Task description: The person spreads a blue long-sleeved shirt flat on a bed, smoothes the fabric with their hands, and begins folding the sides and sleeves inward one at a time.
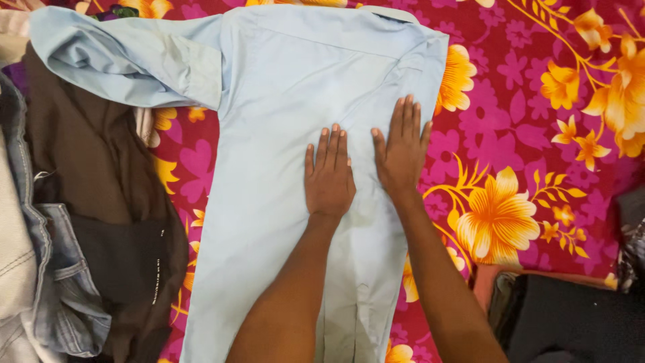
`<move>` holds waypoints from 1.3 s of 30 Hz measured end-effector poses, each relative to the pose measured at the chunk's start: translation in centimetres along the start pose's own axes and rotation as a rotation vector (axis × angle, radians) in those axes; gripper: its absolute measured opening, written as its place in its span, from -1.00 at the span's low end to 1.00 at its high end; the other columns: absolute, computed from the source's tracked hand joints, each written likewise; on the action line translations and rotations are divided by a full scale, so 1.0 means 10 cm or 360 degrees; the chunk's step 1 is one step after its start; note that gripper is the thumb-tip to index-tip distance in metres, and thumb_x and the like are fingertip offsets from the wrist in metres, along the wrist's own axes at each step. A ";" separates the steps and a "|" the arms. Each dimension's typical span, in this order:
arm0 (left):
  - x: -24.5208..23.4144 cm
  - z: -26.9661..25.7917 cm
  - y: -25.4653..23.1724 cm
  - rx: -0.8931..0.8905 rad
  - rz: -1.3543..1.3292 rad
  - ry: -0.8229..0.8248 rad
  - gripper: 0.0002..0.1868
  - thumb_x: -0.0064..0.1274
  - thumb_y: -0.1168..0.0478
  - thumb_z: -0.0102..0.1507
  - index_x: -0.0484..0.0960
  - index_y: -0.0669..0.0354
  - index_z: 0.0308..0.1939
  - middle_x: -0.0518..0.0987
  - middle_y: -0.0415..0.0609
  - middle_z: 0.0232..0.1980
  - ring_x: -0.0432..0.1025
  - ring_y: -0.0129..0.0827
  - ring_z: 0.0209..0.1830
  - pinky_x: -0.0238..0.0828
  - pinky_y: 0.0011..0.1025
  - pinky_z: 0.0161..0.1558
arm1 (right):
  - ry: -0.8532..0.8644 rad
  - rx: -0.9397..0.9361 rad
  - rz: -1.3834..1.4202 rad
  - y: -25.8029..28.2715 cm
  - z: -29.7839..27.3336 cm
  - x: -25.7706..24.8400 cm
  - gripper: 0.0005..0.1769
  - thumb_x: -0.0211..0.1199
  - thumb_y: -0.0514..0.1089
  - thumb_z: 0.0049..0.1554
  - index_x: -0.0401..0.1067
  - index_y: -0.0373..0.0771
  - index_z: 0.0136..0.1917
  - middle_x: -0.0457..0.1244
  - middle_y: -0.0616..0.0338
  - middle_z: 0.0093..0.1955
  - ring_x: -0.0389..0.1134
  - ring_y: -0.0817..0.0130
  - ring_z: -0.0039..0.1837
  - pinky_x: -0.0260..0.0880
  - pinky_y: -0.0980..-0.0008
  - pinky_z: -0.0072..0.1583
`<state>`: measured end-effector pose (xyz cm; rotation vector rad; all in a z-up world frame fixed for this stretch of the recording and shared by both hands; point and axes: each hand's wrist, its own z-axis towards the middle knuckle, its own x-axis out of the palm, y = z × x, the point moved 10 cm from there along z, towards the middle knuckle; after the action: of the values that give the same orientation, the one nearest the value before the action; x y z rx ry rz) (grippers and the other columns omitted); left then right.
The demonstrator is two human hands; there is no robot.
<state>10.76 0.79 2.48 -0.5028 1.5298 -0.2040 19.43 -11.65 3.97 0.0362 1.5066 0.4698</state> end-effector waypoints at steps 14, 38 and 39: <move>-0.03 -0.02 -0.01 0.0016 -0.0007 -0.0084 -0.42 -0.26 0.17 0.45 0.15 0.11 0.57 0.08 -0.11 0.66 -0.12 -0.31 0.68 -0.26 -0.09 0.61 | 0.0005 0.0252 0.0044 0.15 -1.28 -0.15 -0.26 -0.07 0.16 0.37 0.01 -0.31 0.64 -0.07 -0.07 0.69 -0.15 -0.03 0.71 -0.33 -0.24 0.58; 0.01 0.00 0.04 -0.0027 -0.0058 -0.0066 -0.40 -0.23 0.18 0.40 0.20 0.09 0.55 0.10 -0.17 0.65 -0.09 -0.28 0.67 -0.20 -0.07 0.59 | -0.0105 0.0018 0.0221 0.33 0.37 0.01 -0.30 -0.14 0.14 0.45 -0.02 -0.34 0.67 -0.10 -0.08 0.73 -0.20 -0.06 0.74 -0.39 -0.21 0.63; 0.04 0.00 0.05 -0.0035 -0.0049 -0.0044 -0.38 -0.23 0.18 0.38 0.19 0.08 0.55 0.09 -0.17 0.64 -0.10 -0.30 0.67 -0.22 -0.07 0.59 | -0.0152 -0.0003 0.0347 0.47 0.07 -0.01 -0.30 -0.17 0.12 0.45 -0.02 -0.37 0.67 -0.10 -0.11 0.73 -0.19 -0.08 0.75 -0.39 -0.21 0.64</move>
<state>10.68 1.07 1.91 -0.5449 1.4996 -0.2037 18.82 -7.23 5.60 0.2205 1.4148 0.6354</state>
